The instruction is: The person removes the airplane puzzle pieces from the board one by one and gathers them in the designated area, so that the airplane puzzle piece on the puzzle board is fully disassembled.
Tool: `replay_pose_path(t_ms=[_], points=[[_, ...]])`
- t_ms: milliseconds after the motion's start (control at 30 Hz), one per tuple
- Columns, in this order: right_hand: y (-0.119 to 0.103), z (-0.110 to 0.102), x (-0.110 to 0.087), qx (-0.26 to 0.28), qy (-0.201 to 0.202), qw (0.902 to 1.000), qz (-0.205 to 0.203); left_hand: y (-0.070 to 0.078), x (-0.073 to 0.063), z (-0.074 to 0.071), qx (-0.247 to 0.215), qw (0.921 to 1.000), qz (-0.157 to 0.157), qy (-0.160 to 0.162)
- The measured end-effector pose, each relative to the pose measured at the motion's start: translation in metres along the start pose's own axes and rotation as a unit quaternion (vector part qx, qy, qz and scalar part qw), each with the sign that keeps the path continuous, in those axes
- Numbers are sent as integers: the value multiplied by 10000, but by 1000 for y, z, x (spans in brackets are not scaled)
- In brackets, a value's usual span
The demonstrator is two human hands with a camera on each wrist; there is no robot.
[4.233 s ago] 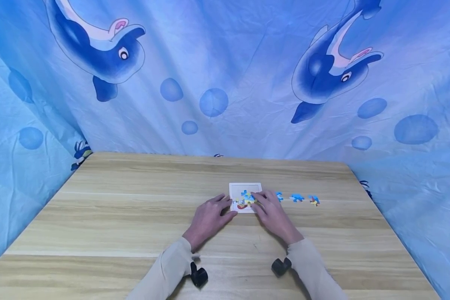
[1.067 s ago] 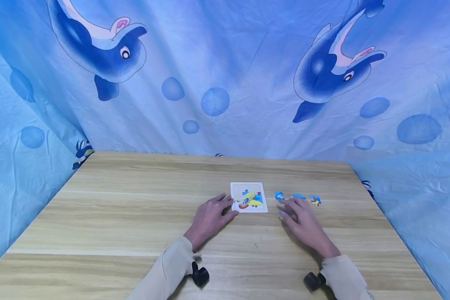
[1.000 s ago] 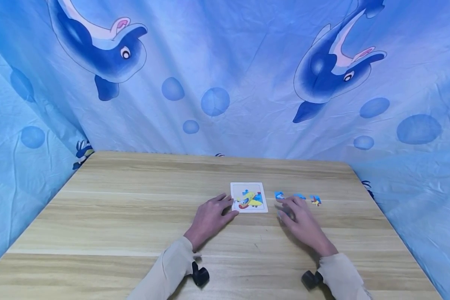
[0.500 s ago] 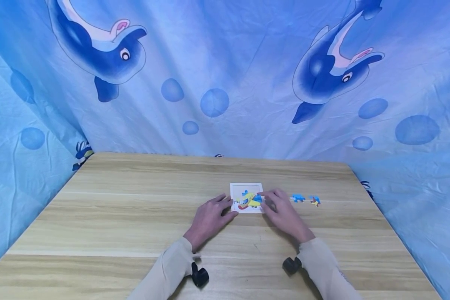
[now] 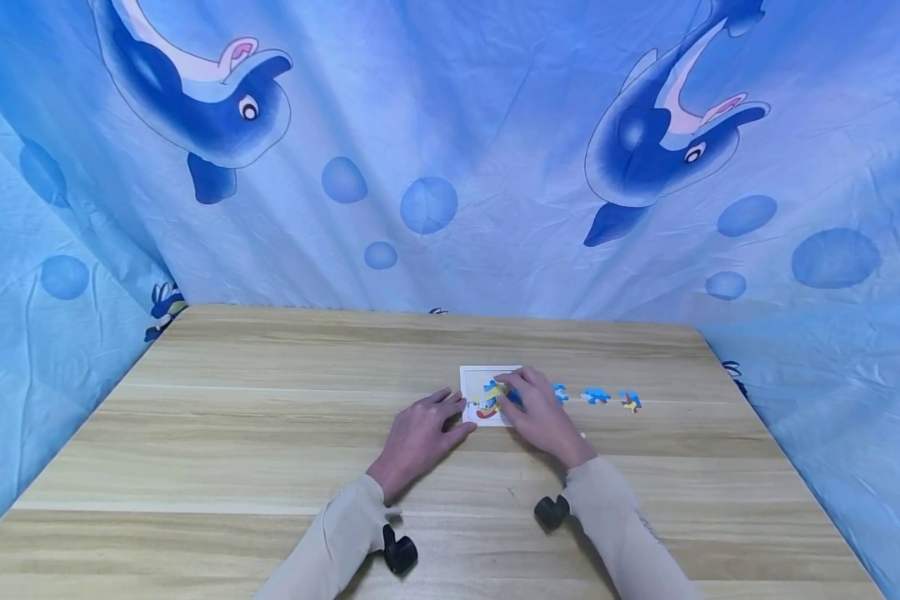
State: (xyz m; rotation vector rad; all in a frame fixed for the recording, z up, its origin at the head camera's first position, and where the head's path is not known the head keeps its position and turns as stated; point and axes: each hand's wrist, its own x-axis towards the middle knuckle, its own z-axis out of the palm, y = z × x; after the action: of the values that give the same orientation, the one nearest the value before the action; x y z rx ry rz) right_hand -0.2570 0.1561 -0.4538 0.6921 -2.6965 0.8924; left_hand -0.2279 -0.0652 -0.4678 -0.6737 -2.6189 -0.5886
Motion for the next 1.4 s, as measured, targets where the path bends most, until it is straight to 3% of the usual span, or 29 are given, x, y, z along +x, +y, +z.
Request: replay_pose_path(t_ms=[367, 1400], points=[[-4, 8, 7, -341, -80, 9991, 242, 0, 0, 0, -49, 10000, 28, 72], [-8, 11, 12, 65, -41, 9972, 739, 0, 0, 0, -12, 10000, 52, 79]])
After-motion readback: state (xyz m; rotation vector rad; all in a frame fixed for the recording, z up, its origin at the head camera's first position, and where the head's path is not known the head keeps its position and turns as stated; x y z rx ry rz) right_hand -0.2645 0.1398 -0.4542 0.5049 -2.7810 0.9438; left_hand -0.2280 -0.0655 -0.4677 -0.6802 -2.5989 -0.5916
